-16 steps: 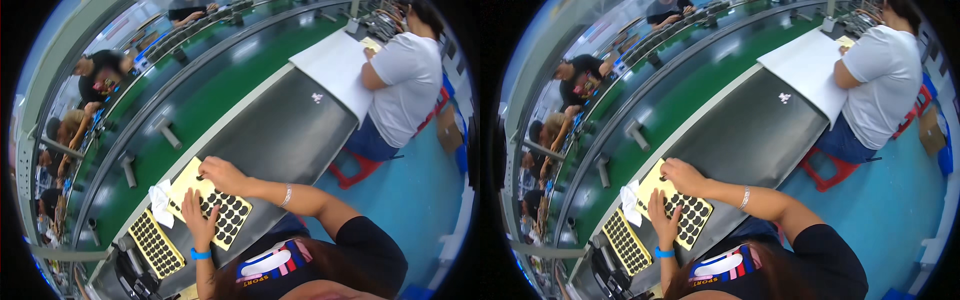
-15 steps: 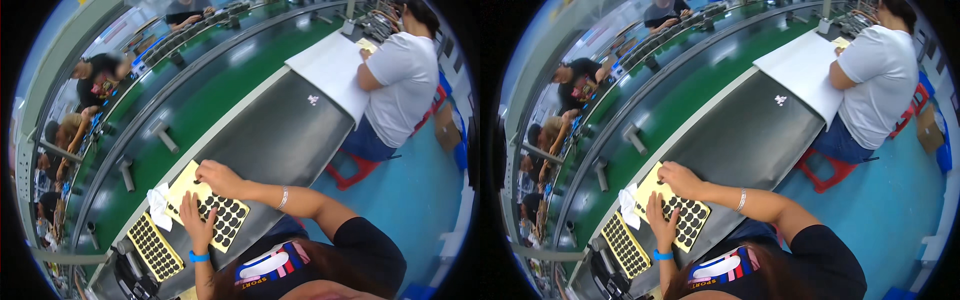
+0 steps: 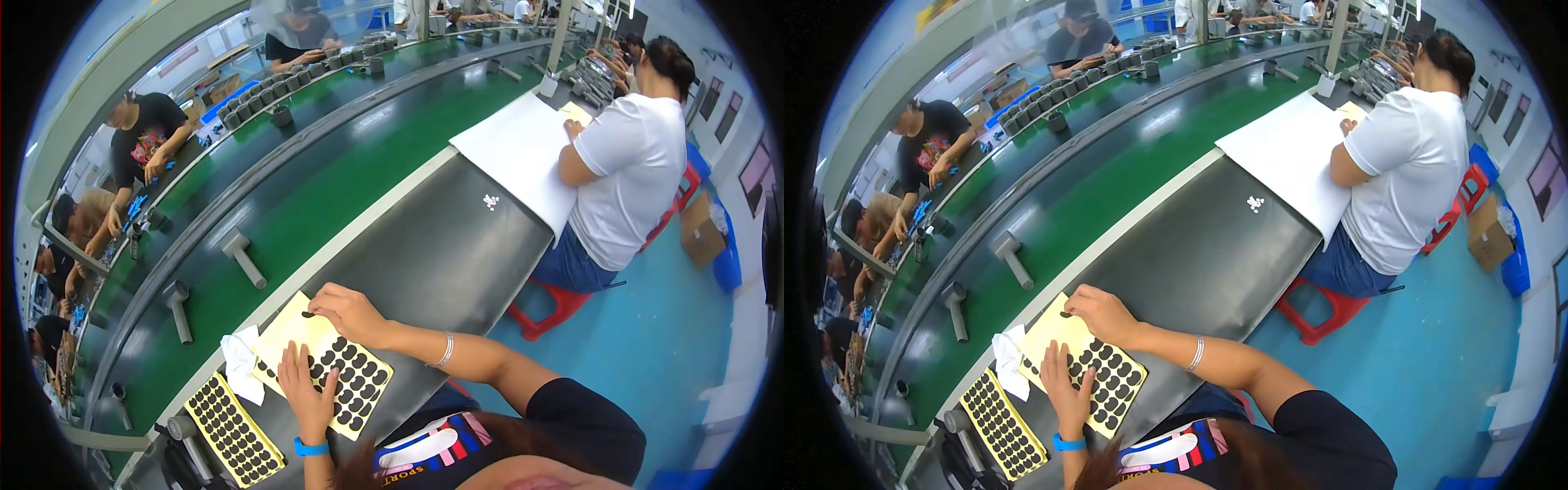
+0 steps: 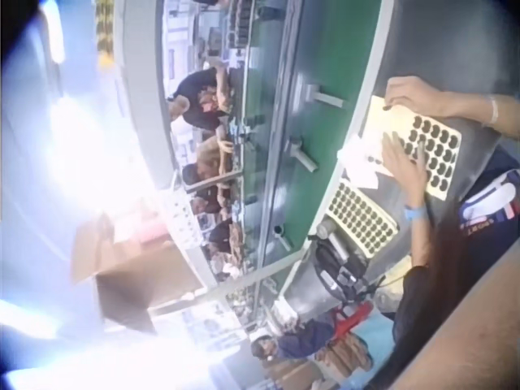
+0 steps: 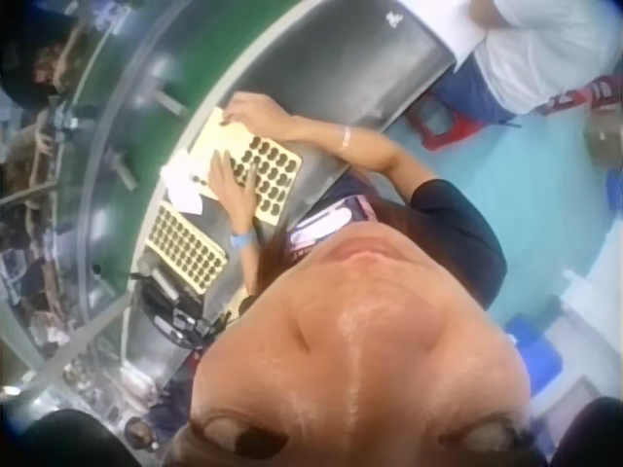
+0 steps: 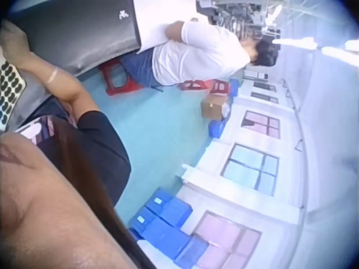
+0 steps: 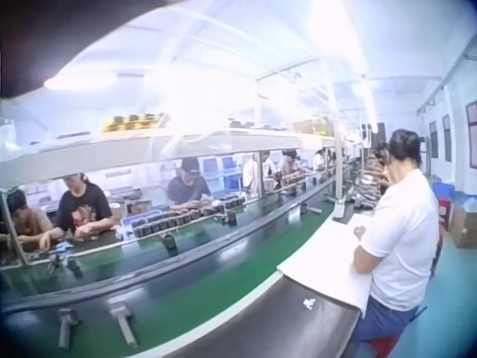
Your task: Peeling small circular adhesive pads from a sheet and applying them to the bottom of cylindrical components at a manual assembly station.
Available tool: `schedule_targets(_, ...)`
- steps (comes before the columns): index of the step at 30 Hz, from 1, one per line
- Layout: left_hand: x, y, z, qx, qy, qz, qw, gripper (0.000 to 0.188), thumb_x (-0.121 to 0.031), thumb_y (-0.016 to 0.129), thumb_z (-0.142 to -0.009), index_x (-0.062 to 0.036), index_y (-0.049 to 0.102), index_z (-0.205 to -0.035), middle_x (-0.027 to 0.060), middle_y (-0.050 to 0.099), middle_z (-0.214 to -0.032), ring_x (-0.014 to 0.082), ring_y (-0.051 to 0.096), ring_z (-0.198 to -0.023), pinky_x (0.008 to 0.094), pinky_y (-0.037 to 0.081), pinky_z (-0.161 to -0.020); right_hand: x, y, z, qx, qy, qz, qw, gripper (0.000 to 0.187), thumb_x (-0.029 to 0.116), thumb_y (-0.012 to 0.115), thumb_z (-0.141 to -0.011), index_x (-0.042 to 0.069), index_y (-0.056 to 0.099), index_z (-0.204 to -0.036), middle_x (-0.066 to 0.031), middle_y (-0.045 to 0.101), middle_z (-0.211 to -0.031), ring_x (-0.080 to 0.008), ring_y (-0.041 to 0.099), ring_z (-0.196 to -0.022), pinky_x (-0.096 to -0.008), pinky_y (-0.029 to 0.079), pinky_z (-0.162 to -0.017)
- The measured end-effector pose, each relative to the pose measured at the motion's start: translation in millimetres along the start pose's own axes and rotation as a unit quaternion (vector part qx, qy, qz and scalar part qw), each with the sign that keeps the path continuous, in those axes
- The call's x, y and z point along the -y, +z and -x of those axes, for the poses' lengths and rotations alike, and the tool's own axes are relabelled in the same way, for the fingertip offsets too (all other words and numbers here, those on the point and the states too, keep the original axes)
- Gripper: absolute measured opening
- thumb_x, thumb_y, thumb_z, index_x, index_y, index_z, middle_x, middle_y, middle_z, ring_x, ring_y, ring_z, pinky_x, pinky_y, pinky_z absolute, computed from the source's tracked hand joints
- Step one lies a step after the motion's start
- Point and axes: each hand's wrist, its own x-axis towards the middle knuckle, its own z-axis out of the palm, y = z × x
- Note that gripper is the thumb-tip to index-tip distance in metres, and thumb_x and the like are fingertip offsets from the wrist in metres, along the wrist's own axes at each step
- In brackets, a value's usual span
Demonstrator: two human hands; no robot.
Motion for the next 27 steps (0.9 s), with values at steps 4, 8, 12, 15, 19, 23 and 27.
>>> schedule_targets(4, -4, -7, -1, 0.003, -0.007, -0.017, 1.000, 0.059, -0.024, 0.069, -0.081, -0.0010, 0.048, -0.131, 0.0191, 0.039, -0.143, 0.0363, 0.035, -0.132, 0.0477, 0.023, -0.110, 3, 2, 1, -0.009, 0.019, -0.031, 0.999, 0.008, 0.004, 0.059, -0.087, 0.002, 0.064, -0.093, -0.0098, 0.060, -0.089, -0.0272, 0.062, -0.077, -0.0342, 0.050, -0.068)
schedule_targets(8, 2, -30, -25, 0.039, 0.006, 0.019, 0.999, 0.046, -0.022, 0.074, -0.078, 0.0016, 0.059, -0.114, 0.0200, 0.055, -0.124, 0.0369, 0.051, -0.112, 0.0424, 0.041, -0.095, -2, -4, -1, -0.024, -0.010, 0.004, 1.000, 0.007, 0.001, 0.061, -0.084, 0.002, 0.063, -0.091, -0.0118, 0.060, -0.087, -0.0289, 0.061, -0.078, -0.0350, 0.050, -0.068)
schedule_targets(12, 35, -14, -88, -0.037, -0.019, 0.035, 0.999, 0.043, -0.021, 0.069, -0.082, 0.0041, 0.056, -0.114, 0.0219, 0.058, -0.112, 0.0387, 0.054, -0.106, 0.0425, 0.043, -0.091, -4, -15, -7, -0.038, -0.009, 0.037, 0.999, 0.007, -0.002, 0.062, -0.081, 0.002, 0.064, -0.087, -0.0115, 0.057, -0.090, -0.0263, 0.060, -0.076, -0.0327, 0.050, -0.066)
schedule_targets(15, 65, -8, -128, -0.080, -0.079, 0.029, 0.993, 0.050, -0.027, 0.072, -0.080, 0.0036, 0.051, -0.112, 0.0225, 0.052, -0.106, 0.0382, 0.051, -0.101, 0.0441, 0.042, -0.088, -5, -15, -11, -0.021, -0.009, 0.028, 0.999, 0.006, -0.002, 0.063, -0.081, 0.001, 0.064, -0.086, -0.0100, 0.055, -0.093, -0.0230, 0.060, -0.076, -0.0308, 0.049, -0.066)
schedule_targets(19, 105, 9, -162, -0.187, -0.149, -0.061, 0.969, 0.050, -0.028, 0.075, -0.077, 0.0004, 0.051, -0.111, 0.0184, 0.055, -0.104, 0.0351, 0.055, -0.096, 0.0421, 0.045, -0.082, -6, -10, -14, -0.007, 0.015, 0.020, 1.000, 0.006, -0.003, 0.063, -0.081, 0.001, 0.063, -0.086, -0.0094, 0.056, -0.094, -0.0223, 0.060, -0.076, -0.0303, 0.048, -0.067)
schedule_targets(23, 141, 11, -174, -0.254, -0.184, 0.009, 0.949, 0.044, -0.023, 0.075, -0.077, 0.0007, 0.054, -0.107, 0.0159, 0.057, -0.099, 0.0318, 0.057, -0.087, 0.0409, 0.047, -0.076, -5, -8, -13, -0.004, 0.003, 0.030, 1.000, 0.007, -0.004, 0.062, -0.081, 0.001, 0.063, -0.086, -0.0096, 0.057, -0.095, -0.0223, 0.060, -0.075, -0.0294, 0.048, -0.066)
schedule_targets(27, 125, -17, -174, -0.382, -0.119, 0.098, 0.911, 0.027, -0.012, 0.076, -0.074, -0.0014, 0.066, -0.097, 0.0102, 0.062, -0.094, 0.0213, 0.060, -0.073, 0.0316, 0.050, -0.065, -10, -9, -11, -0.011, 0.013, -0.002, 1.000, 0.008, -0.005, 0.060, -0.082, 0.001, 0.062, -0.087, -0.0098, 0.058, -0.094, -0.0207, 0.060, -0.074, -0.0282, 0.047, -0.062)
